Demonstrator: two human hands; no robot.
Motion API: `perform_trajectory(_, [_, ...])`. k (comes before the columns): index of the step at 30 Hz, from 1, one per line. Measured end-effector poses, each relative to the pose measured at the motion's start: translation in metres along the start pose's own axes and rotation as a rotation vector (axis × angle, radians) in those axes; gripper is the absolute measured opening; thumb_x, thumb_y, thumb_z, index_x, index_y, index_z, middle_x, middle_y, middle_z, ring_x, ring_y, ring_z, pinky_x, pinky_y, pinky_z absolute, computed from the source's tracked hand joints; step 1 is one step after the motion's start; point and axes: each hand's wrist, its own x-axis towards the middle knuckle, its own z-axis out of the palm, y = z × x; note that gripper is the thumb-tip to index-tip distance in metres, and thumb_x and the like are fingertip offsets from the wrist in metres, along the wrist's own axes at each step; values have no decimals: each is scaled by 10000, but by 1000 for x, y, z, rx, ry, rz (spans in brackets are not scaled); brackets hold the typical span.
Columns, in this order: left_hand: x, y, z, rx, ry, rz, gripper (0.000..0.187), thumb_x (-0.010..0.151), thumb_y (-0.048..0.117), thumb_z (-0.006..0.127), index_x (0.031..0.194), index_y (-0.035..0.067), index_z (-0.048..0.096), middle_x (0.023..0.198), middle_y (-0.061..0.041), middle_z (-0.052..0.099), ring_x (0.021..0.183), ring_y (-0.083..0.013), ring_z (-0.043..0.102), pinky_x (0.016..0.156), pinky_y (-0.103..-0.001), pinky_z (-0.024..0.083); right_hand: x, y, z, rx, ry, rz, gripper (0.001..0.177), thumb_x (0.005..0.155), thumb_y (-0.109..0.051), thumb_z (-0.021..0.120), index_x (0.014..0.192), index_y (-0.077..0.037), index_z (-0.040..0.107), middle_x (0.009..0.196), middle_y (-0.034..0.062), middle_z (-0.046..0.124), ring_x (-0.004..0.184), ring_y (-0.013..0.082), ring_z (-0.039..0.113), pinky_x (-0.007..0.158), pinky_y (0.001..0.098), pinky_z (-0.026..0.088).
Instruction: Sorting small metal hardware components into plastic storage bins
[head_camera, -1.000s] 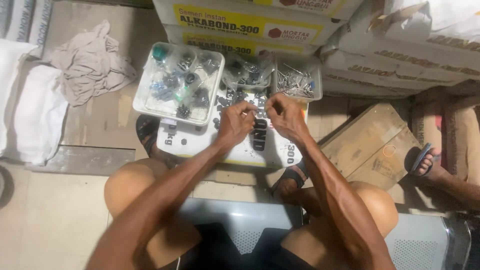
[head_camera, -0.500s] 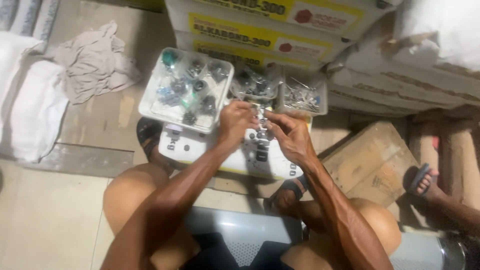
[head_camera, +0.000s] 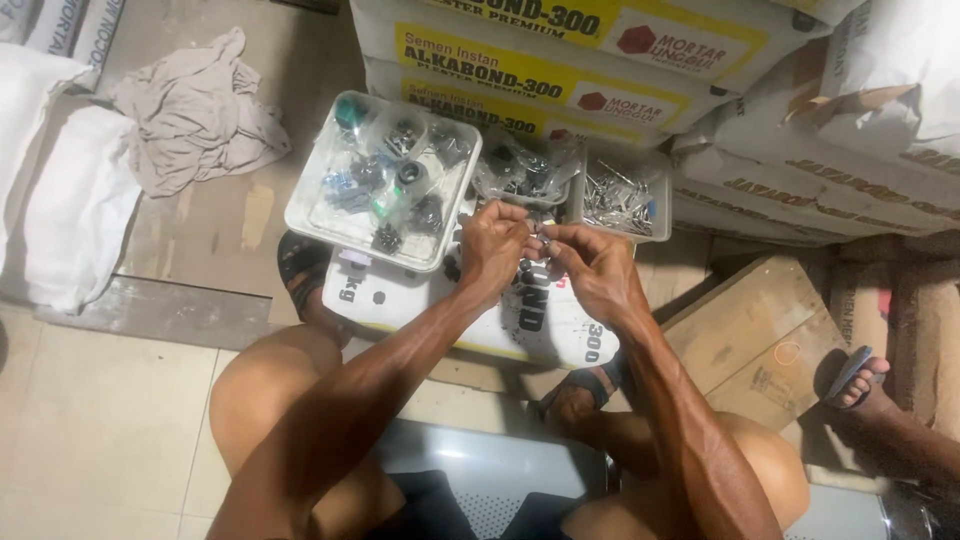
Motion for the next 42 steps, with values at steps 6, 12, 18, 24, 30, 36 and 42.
perform_trajectory(6, [0, -12, -5, 207, -110, 186, 107, 925, -40, 576, 1014, -68, 627, 833, -241, 719, 673, -180, 732, 566, -245, 647, 7, 25, -14, -108, -64, -42, 209, 962, 20, 639, 1136, 30, 754, 808, 201, 740, 684, 219, 721, 673, 367, 599])
perform_trajectory(12, [4, -36, -9, 315, -169, 302, 111, 932, -74, 556, 962, -37, 657, 785, -208, 704, 629, -164, 712, 508, -238, 625, 15, 41, -8, -135, -47, -80, 179, 963, 19, 655, 1107, 14, 762, 790, 179, 750, 668, 218, 722, 642, 353, 598])
perform_trajectory(18, [17, -27, 0, 294, -188, 260, 84, 917, -56, 581, 969, -51, 648, 711, -205, 691, 582, -175, 713, 477, -239, 612, 27, 49, -12, -253, 2, -292, 308, 978, -12, 705, 1263, 80, 635, 966, 274, 650, 873, 385, 685, 764, 500, 553])
perform_trajectory(24, [5, -47, -11, 247, -174, 149, 163, 952, -81, 532, 1040, -62, 668, 807, -312, 704, 640, -242, 741, 559, -306, 656, 34, 122, -12, -250, -133, -179, 159, 1004, -51, 665, 1135, 39, 673, 812, 176, 691, 756, 284, 699, 689, 434, 572])
perform_trajectory(30, [37, -151, -57, 683, -88, 100, 119, 917, -5, 605, 1023, -43, 643, 715, -193, 674, 625, -306, 729, 434, -383, 601, 27, 138, 11, -685, -143, -140, 162, 925, -143, 722, 943, -15, 624, 844, 249, 675, 865, 487, 683, 769, 570, 536])
perform_trajectory(36, [5, -105, -55, 1278, -339, 329, 86, 903, 94, 694, 985, 73, 675, 928, -181, 671, 832, -388, 745, 695, -505, 624, 27, 161, 0, -714, -72, -84, 150, 937, -173, 670, 939, -23, 680, 842, 248, 666, 883, 478, 684, 799, 585, 539])
perform_trajectory(42, [25, -139, -72, 1455, -466, 453, 144, 972, 72, 554, 947, 30, 690, 933, -183, 635, 788, -373, 732, 652, -487, 606, 40, 177, -36, -855, -25, 183, 110, 861, -256, 701, 926, -171, 728, 886, 100, 741, 937, 387, 724, 784, 554, 573])
